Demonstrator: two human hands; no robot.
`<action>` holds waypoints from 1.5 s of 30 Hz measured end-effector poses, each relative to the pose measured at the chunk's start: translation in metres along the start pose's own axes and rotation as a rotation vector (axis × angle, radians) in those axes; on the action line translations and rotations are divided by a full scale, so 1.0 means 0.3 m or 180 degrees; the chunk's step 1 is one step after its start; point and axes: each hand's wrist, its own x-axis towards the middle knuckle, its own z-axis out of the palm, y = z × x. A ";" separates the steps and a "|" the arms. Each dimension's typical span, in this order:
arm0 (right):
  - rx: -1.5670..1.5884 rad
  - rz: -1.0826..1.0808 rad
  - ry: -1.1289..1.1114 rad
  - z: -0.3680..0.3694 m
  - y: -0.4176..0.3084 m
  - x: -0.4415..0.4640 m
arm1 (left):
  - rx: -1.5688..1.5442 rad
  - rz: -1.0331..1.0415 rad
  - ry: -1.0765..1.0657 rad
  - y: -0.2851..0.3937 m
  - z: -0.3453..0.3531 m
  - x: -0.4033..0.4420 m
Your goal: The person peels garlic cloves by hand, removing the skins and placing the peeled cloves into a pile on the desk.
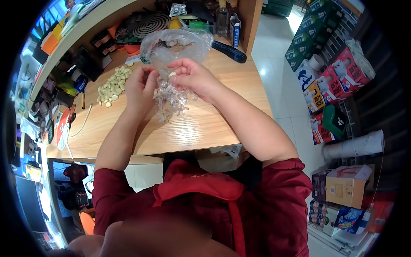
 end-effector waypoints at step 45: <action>-0.2993 -0.0811 0.0200 0.082 0.011 -0.030 | -0.1533 -0.1272 -0.0941 0.097 0.019 -0.035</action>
